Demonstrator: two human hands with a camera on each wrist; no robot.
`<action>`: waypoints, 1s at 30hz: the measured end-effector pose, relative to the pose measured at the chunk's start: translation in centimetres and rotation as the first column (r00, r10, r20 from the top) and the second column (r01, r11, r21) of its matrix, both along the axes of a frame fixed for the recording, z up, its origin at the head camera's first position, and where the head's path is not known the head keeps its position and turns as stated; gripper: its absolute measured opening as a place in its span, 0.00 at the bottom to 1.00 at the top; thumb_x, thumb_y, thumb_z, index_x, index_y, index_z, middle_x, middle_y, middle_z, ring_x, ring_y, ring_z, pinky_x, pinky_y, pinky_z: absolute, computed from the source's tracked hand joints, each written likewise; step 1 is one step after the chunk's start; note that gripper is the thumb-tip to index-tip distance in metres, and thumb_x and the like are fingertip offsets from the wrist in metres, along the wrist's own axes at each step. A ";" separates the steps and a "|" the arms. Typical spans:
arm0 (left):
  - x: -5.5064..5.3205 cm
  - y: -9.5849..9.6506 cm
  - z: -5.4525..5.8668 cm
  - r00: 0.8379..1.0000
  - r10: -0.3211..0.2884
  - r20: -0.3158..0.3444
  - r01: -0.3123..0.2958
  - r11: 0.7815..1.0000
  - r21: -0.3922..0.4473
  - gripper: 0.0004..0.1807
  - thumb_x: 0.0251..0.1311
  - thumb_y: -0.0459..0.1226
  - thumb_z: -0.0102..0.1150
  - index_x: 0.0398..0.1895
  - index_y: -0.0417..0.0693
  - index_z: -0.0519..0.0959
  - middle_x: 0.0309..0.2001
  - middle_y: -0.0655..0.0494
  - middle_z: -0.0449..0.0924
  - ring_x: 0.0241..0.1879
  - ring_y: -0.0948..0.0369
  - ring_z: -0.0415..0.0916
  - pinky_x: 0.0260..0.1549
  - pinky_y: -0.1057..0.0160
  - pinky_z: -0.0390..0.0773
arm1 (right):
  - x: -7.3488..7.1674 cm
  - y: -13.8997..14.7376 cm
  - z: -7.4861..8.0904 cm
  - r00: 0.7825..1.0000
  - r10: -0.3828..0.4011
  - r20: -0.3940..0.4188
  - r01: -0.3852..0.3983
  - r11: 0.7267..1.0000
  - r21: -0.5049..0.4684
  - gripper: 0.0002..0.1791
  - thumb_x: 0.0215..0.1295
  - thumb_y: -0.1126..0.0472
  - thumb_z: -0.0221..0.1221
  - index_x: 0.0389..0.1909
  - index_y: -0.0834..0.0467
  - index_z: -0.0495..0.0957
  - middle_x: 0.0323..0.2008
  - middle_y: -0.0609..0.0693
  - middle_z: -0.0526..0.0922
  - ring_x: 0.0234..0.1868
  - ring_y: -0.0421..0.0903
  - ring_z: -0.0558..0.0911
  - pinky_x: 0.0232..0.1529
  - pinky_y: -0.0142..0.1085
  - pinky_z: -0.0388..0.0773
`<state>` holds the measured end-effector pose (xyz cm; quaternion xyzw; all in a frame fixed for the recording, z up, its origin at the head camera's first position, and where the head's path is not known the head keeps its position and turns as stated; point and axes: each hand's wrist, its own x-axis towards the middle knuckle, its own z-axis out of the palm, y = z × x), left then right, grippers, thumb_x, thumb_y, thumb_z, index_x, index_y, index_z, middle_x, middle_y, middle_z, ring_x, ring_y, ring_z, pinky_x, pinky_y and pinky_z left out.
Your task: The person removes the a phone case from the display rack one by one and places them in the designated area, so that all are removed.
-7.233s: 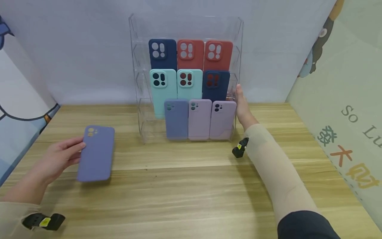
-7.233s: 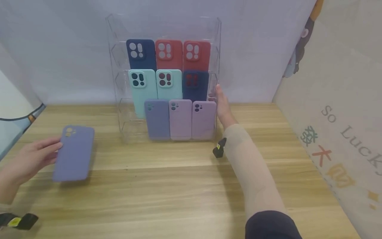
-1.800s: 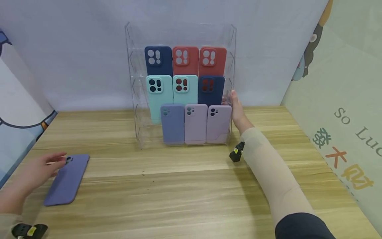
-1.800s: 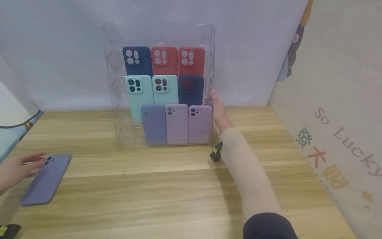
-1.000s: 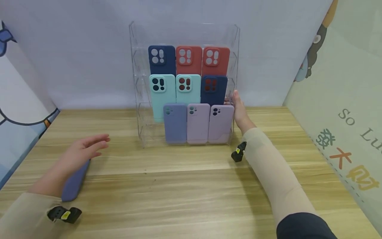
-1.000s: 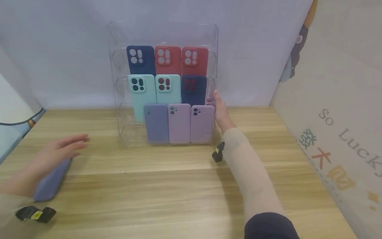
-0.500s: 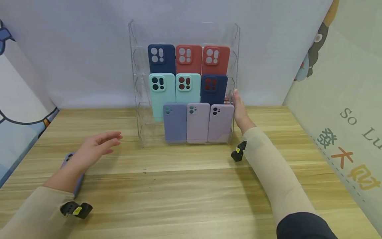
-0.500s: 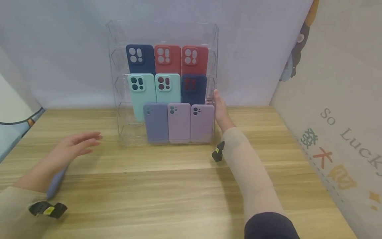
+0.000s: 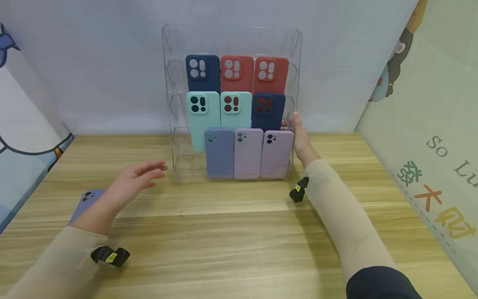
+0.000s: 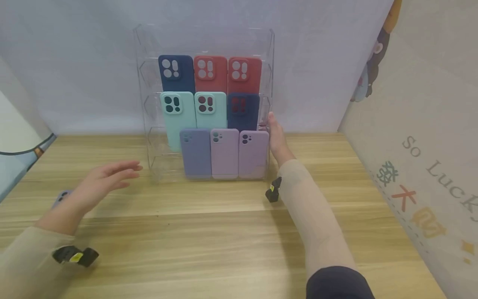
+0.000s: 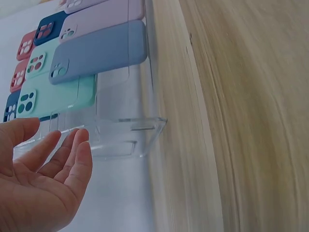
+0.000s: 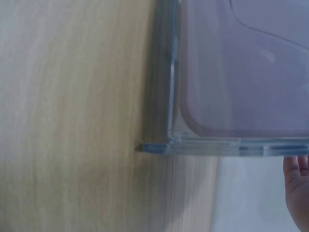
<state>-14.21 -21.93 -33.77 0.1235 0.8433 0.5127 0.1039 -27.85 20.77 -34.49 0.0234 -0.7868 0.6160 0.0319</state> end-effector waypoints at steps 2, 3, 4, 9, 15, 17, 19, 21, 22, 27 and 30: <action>-0.2 0.4 -0.1 1.000 -0.014 0.001 0.013 1.000 0.014 0.31 0.70 0.49 0.42 0.68 0.39 0.60 0.64 0.44 0.64 0.60 0.51 0.65 0.54 0.62 0.72 | 0.0 0.0 0.0 1.000 0.002 0.014 -0.002 1.000 0.005 0.43 0.69 0.34 0.24 0.71 0.65 0.44 0.72 0.57 0.47 0.71 0.51 0.50 0.70 0.40 0.44; -0.4 0.6 -0.1 1.000 -0.020 0.001 0.020 1.000 0.021 0.30 0.70 0.49 0.43 0.67 0.38 0.60 0.64 0.43 0.64 0.60 0.50 0.65 0.54 0.61 0.71 | 0.0 0.0 0.0 1.000 0.005 0.023 -0.005 1.000 0.006 0.43 0.69 0.34 0.24 0.72 0.64 0.43 0.72 0.57 0.47 0.71 0.50 0.50 0.70 0.40 0.44; -0.5 0.7 -0.1 1.000 -0.026 0.002 0.025 0.999 0.027 0.30 0.70 0.48 0.43 0.67 0.38 0.60 0.64 0.42 0.64 0.60 0.50 0.65 0.55 0.58 0.71 | 0.1 -0.1 0.1 0.999 0.009 0.031 -0.010 1.000 0.003 0.43 0.70 0.35 0.24 0.72 0.64 0.43 0.72 0.56 0.46 0.71 0.50 0.49 0.70 0.40 0.44; -1.0 2.0 0.1 0.999 -0.028 0.020 0.027 0.998 0.057 0.29 0.70 0.47 0.44 0.67 0.39 0.61 0.64 0.43 0.64 0.60 0.50 0.64 0.56 0.54 0.69 | 1.0 -0.4 1.1 0.998 0.019 0.055 -0.020 1.000 0.011 0.40 0.72 0.39 0.21 0.71 0.66 0.42 0.72 0.58 0.47 0.70 0.52 0.51 0.70 0.41 0.45; -1.6 3.8 0.4 0.997 -0.051 0.049 0.044 0.991 0.128 0.28 0.70 0.45 0.44 0.68 0.38 0.60 0.64 0.41 0.63 0.61 0.49 0.63 0.60 0.51 0.65 | 0.3 0.1 0.2 0.999 0.005 0.050 -0.005 1.000 0.002 0.46 0.68 0.32 0.23 0.71 0.65 0.44 0.70 0.59 0.52 0.68 0.52 0.57 0.69 0.41 0.48; -2.0 4.4 0.2 0.997 -0.055 0.047 0.048 0.989 0.141 0.27 0.70 0.43 0.45 0.67 0.38 0.60 0.64 0.41 0.63 0.61 0.49 0.63 0.59 0.51 0.65 | 0.4 0.0 0.3 0.999 0.002 0.041 -0.002 1.000 0.002 0.46 0.67 0.32 0.23 0.71 0.66 0.45 0.69 0.60 0.54 0.68 0.53 0.59 0.69 0.41 0.50; -2.4 5.0 0.1 0.998 -0.053 0.034 0.048 0.988 0.145 0.26 0.70 0.42 0.46 0.66 0.37 0.62 0.63 0.41 0.65 0.60 0.49 0.64 0.59 0.50 0.65 | 0.5 -0.1 0.3 1.000 0.001 0.030 0.000 1.000 -0.008 0.46 0.68 0.33 0.23 0.71 0.66 0.46 0.68 0.62 0.56 0.67 0.54 0.60 0.68 0.42 0.51; -2.7 5.5 -0.1 0.999 -0.049 0.020 0.046 0.987 0.151 0.26 0.69 0.41 0.46 0.65 0.36 0.63 0.63 0.40 0.65 0.61 0.49 0.63 0.59 0.50 0.65 | 0.6 -0.1 0.3 1.000 -0.008 0.021 0.008 1.000 -0.005 0.46 0.68 0.32 0.24 0.71 0.66 0.47 0.69 0.61 0.56 0.67 0.54 0.59 0.68 0.43 0.51; -2.8 5.8 -0.1 0.999 -0.045 0.013 0.043 0.987 0.153 0.26 0.69 0.41 0.47 0.65 0.36 0.63 0.63 0.40 0.65 0.61 0.49 0.63 0.59 0.51 0.66 | 0.7 -0.1 0.4 1.000 -0.015 0.022 0.015 1.000 0.002 0.46 0.67 0.32 0.24 0.71 0.66 0.48 0.69 0.61 0.56 0.68 0.54 0.58 0.68 0.43 0.50; -3.3 6.9 -0.2 0.999 -0.042 0.014 0.039 0.981 0.188 0.26 0.69 0.38 0.47 0.66 0.35 0.60 0.63 0.38 0.63 0.63 0.48 0.61 0.58 0.51 0.66 | 0.8 0.1 0.5 0.999 -0.030 0.036 0.029 0.999 0.025 0.46 0.67 0.31 0.24 0.71 0.64 0.46 0.70 0.60 0.54 0.69 0.52 0.55 0.69 0.42 0.46; -3.5 7.2 -0.2 0.999 -0.042 0.023 0.037 0.979 0.202 0.27 0.69 0.38 0.46 0.67 0.35 0.58 0.64 0.38 0.62 0.63 0.48 0.60 0.58 0.51 0.66 | 0.7 0.1 0.4 0.999 -0.014 0.040 0.014 1.000 0.005 0.46 0.68 0.32 0.24 0.71 0.65 0.46 0.68 0.62 0.57 0.68 0.53 0.59 0.68 0.42 0.50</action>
